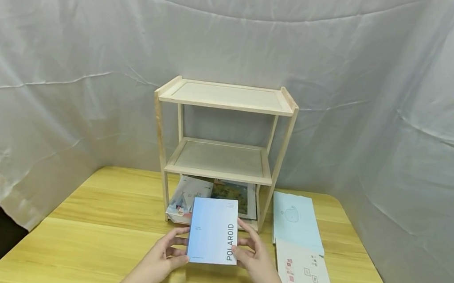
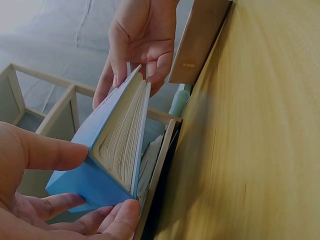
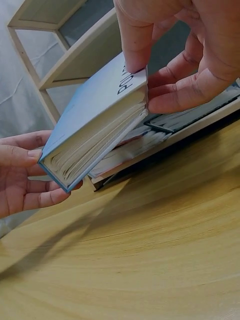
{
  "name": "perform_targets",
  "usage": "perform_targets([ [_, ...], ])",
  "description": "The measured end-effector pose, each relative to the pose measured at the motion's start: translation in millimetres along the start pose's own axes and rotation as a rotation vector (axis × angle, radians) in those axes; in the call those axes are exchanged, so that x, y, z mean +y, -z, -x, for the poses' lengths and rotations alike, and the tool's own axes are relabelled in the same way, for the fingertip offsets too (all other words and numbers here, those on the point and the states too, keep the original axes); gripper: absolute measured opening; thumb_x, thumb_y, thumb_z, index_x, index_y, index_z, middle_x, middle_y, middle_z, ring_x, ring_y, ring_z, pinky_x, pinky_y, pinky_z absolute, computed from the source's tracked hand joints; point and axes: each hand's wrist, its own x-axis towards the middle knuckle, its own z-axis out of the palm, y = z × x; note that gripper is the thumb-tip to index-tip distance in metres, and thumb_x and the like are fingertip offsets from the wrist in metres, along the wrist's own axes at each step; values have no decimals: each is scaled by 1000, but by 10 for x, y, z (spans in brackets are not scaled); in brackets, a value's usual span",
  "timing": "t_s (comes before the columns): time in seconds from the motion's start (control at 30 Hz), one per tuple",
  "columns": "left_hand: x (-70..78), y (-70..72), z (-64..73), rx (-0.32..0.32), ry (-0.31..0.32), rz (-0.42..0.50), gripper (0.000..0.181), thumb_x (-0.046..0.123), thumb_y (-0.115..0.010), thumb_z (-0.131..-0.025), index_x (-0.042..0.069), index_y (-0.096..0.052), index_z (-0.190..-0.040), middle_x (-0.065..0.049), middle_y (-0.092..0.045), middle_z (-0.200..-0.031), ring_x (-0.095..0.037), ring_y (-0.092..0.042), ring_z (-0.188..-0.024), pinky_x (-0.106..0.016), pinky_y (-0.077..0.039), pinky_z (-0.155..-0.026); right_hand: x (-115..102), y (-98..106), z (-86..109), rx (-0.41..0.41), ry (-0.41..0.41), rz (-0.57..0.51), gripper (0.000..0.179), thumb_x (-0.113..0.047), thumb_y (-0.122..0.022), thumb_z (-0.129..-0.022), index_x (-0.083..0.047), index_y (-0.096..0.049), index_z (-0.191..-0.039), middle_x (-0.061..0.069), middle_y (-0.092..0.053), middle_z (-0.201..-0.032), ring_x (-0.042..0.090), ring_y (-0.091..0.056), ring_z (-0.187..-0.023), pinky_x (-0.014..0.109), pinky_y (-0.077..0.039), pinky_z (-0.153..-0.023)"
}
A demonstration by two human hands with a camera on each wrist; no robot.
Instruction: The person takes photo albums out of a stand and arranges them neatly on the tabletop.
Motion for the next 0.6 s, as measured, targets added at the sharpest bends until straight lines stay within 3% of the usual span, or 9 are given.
perform_targets([
  [0.6,-42,-105,-20,-22,9,-2,67,11,-73,-88,11,-43,-148,-17,-56,-128,-23,-60,-100,-33,-53,-84,75,82,48,46,-23,27,70,-12,-67,-96,-26,-34,-156,24,-56,-127,23,-67,-101,36,-61,-82],
])
